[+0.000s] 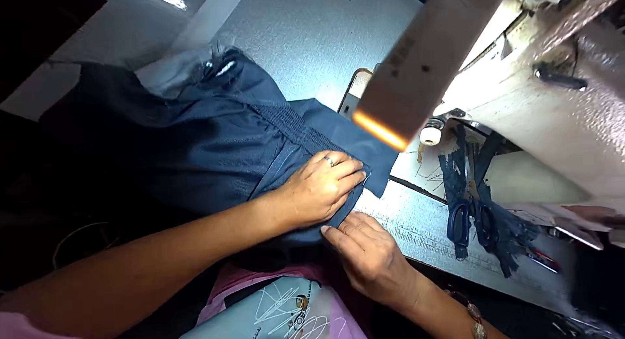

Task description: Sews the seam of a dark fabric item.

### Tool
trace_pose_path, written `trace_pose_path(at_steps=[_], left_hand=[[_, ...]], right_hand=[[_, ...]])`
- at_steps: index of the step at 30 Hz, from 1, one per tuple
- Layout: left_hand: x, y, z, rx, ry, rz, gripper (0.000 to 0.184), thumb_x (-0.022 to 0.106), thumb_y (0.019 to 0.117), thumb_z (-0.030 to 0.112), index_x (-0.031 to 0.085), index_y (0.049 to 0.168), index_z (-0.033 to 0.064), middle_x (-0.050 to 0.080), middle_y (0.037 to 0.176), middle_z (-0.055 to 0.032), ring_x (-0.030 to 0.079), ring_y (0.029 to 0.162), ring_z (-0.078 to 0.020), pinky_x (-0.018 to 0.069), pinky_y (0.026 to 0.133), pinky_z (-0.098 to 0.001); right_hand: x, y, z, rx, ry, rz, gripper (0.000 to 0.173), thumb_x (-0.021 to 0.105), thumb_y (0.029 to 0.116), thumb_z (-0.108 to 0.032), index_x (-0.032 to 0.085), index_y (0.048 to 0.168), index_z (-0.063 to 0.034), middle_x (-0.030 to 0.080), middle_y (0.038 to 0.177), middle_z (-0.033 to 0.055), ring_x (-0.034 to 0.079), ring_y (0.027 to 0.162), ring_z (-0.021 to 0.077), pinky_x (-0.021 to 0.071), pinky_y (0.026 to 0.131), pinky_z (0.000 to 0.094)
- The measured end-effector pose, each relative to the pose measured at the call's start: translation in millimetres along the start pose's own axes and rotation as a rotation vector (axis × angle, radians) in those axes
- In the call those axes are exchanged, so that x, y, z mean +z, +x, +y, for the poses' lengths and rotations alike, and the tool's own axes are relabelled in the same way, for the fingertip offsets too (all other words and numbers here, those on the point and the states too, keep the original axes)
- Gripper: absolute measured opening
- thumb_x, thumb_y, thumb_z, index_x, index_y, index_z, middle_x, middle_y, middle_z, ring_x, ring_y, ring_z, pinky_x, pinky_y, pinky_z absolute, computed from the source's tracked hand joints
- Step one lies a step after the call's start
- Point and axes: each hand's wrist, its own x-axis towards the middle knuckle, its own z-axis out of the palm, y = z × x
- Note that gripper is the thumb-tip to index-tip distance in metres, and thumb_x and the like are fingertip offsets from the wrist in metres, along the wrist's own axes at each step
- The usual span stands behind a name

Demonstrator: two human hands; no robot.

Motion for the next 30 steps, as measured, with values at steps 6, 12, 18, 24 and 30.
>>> trace_pose_path(at_steps=[6, 12, 18, 24, 30], left_hand=[[6, -5, 0, 0.010, -0.022, 0.075, 0.034, 0.047, 0.0997, 0.015, 0.076, 0.114, 0.0065, 0.072, 0.120, -0.0111, 0.066, 0.115, -0.0288, 0.0495, 0.101, -0.0446], [7, -5, 0, 0.012, -0.039, 0.090, 0.033, 0.047, 0.0990, 0.013, 0.076, 0.114, 0.0064, 0.072, 0.118, -0.0112, 0.066, 0.114, -0.0292, 0.0491, 0.100, -0.0450], [10, -6, 0, 0.007, -0.045, 0.096, 0.033, 0.047, 0.0987, 0.012, 0.076, 0.114, 0.0063, 0.073, 0.119, -0.0111, 0.066, 0.115, -0.0287, 0.0493, 0.102, -0.0442], [9, -6, 0, 0.002, -0.039, 0.086, 0.034, 0.047, 0.0988, 0.012, 0.076, 0.114, 0.0067, 0.073, 0.119, -0.0101, 0.066, 0.115, -0.0283, 0.0489, 0.102, -0.0440], [8, -3, 1, 0.003, -0.031, 0.085, 0.034, 0.046, 0.1003, 0.017, 0.077, 0.110, 0.0061, 0.073, 0.114, -0.0099, 0.066, 0.110, -0.0284, 0.0485, 0.098, -0.0442]], right_hand=[[-21, 35, 64, 0.254, -0.127, 0.171, 0.027, 0.055, 0.0921, -0.002, 0.078, 0.105, -0.0072, 0.072, 0.095, 0.0113, 0.068, 0.090, 0.0251, 0.0541, 0.078, 0.0427], [-5, 63, 93, 0.382, -0.276, 0.214, 0.041, 0.055, 0.0919, 0.004, 0.077, 0.121, -0.0146, 0.063, 0.094, 0.0156, 0.062, 0.084, 0.0279, 0.0484, 0.074, 0.0430], [-15, 59, 102, 0.521, -0.197, 0.138, 0.041, 0.053, 0.0936, 0.005, 0.078, 0.118, -0.0166, 0.063, 0.107, 0.0148, 0.062, 0.094, 0.0274, 0.0500, 0.078, 0.0464], [-29, 61, 116, 0.940, -0.197, 0.072, 0.038, 0.051, 0.1059, -0.030, 0.062, 0.130, -0.0028, 0.062, 0.129, 0.0228, 0.059, 0.121, 0.0393, 0.0465, 0.098, 0.0603], [-30, 61, 95, 0.776, -0.332, 0.087, 0.040, 0.048, 0.1073, -0.030, 0.062, 0.132, -0.0013, 0.062, 0.129, 0.0261, 0.058, 0.123, 0.0428, 0.0446, 0.101, 0.0615]])
